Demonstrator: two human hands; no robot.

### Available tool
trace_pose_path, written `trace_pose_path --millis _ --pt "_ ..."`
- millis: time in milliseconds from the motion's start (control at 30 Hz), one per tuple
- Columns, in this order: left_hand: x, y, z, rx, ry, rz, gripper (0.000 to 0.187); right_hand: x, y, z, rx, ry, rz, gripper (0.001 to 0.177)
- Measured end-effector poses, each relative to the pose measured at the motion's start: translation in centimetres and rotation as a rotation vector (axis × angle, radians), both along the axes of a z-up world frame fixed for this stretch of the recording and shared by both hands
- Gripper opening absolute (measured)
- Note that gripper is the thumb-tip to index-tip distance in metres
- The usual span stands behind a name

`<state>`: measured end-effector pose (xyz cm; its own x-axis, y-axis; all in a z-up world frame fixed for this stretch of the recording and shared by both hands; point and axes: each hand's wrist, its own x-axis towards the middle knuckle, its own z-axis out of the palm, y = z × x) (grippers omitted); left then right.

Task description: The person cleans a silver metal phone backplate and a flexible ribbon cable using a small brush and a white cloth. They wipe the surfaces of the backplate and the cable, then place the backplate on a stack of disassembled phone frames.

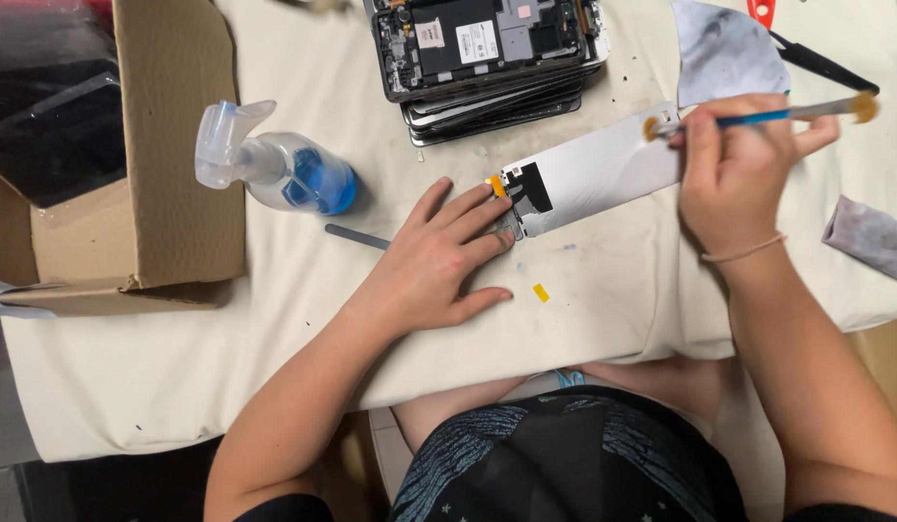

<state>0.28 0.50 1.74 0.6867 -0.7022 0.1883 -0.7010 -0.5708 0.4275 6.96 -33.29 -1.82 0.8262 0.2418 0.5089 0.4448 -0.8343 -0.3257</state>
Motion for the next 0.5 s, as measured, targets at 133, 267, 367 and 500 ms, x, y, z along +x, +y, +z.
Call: trace_pose_path --millis 133,267,367,500 --pt "0.0 0.0 0.1 0.001 -0.002 -0.002 0.052 0.8 -0.1 -0.1 0.021 -0.062 -0.034 0.034" --pt "0.0 0.0 0.0 0.002 -0.014 -0.003 0.052 0.0 0.3 0.2 0.107 0.027 0.066 0.031" --pt "0.0 0.0 0.0 0.006 -0.005 0.001 0.051 -0.5 -1.1 -0.3 -0.032 -0.042 -0.031 0.028" --pt "0.0 0.0 0.0 -0.001 -0.007 0.004 0.052 0.4 -1.2 -0.8 -0.001 -0.072 -0.095 0.039"
